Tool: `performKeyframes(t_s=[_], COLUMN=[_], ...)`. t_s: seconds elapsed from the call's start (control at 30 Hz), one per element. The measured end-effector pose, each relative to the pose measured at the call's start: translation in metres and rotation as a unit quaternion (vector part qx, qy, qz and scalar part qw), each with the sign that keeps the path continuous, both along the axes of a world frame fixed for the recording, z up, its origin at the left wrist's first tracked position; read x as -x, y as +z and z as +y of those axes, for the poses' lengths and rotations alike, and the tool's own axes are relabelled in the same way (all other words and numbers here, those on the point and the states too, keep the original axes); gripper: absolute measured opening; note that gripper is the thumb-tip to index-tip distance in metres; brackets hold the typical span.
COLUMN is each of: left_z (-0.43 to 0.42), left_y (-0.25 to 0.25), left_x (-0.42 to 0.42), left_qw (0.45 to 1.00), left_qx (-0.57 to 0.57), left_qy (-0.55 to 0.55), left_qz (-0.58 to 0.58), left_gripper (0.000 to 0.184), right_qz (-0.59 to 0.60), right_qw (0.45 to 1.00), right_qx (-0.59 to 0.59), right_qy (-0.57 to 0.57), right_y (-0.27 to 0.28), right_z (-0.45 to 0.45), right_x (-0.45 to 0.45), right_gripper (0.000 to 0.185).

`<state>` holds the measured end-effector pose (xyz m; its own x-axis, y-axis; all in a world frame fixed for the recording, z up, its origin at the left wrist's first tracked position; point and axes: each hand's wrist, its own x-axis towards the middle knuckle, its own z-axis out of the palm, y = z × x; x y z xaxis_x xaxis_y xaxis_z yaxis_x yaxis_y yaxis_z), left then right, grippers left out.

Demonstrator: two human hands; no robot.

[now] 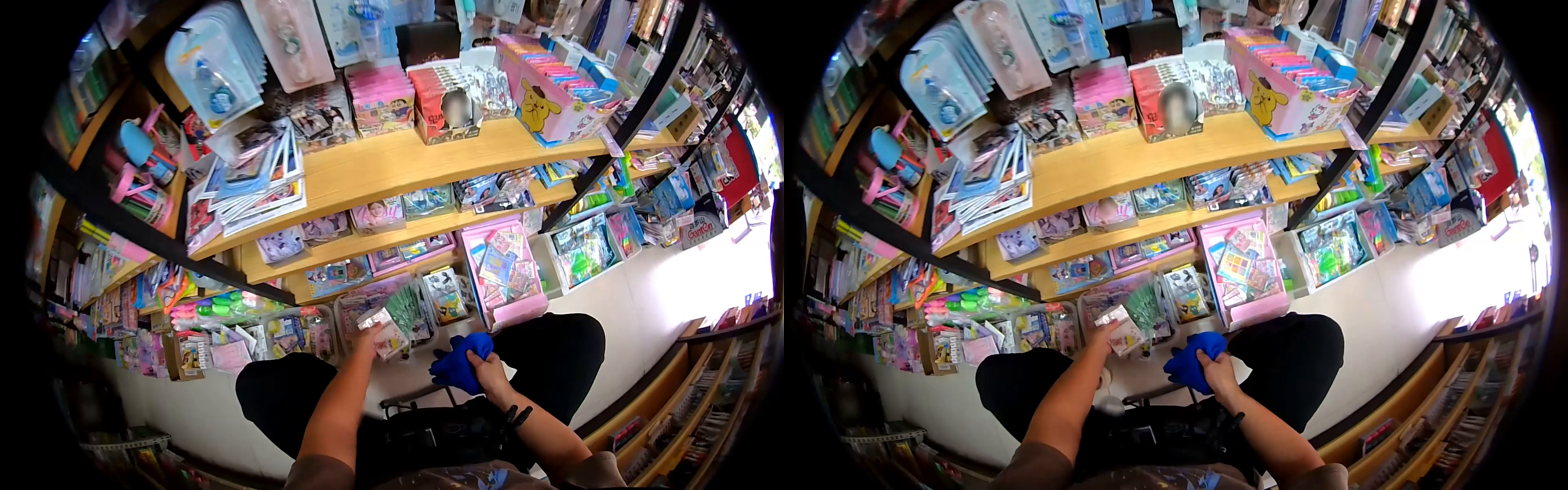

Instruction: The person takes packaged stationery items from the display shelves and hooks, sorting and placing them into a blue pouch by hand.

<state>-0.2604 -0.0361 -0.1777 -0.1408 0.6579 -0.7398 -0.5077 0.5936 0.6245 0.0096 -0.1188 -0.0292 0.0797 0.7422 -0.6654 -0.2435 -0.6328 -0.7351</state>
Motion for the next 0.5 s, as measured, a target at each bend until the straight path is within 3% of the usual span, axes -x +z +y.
performKeyframes(t_s=[0.07, 0.13, 0.23, 0.4, 0.5], left_z=[0.008, 0.020, 0.040, 0.053, 0.056], left_y=[-0.030, -0.090, -0.062, -0.093, -0.071], left_x=[-0.001, 0.011, 0.011, 0.025, 0.023], left_qw=[1.000, 1.000, 0.999, 0.994, 0.980], left_qx=[-0.004, 0.005, 0.025, 0.037, 0.014], left_qy=[0.019, 0.030, 0.015, 0.012, -0.034], left_qz=[-0.006, -0.008, 0.040, 0.103, 0.194], left_gripper=[0.023, 0.022, 0.024, 0.019, 0.031], right_qz=[-0.012, -0.026, -0.028, -0.025, -0.025], right_qw=[0.999, 0.998, 0.996, 0.993, 0.991], right_qx=[0.034, 0.042, 0.073, 0.100, 0.114], right_qy=[0.019, 0.036, 0.053, 0.052, 0.057], right_y=[0.005, 0.015, 0.017, 0.009, 0.004], right_z=[0.004, 0.010, 0.019, 0.027, 0.027], right_x=[0.002, 0.005, 0.007, 0.014, 0.017], right_gripper=[0.021, 0.023, 0.027, 0.027, 0.028])
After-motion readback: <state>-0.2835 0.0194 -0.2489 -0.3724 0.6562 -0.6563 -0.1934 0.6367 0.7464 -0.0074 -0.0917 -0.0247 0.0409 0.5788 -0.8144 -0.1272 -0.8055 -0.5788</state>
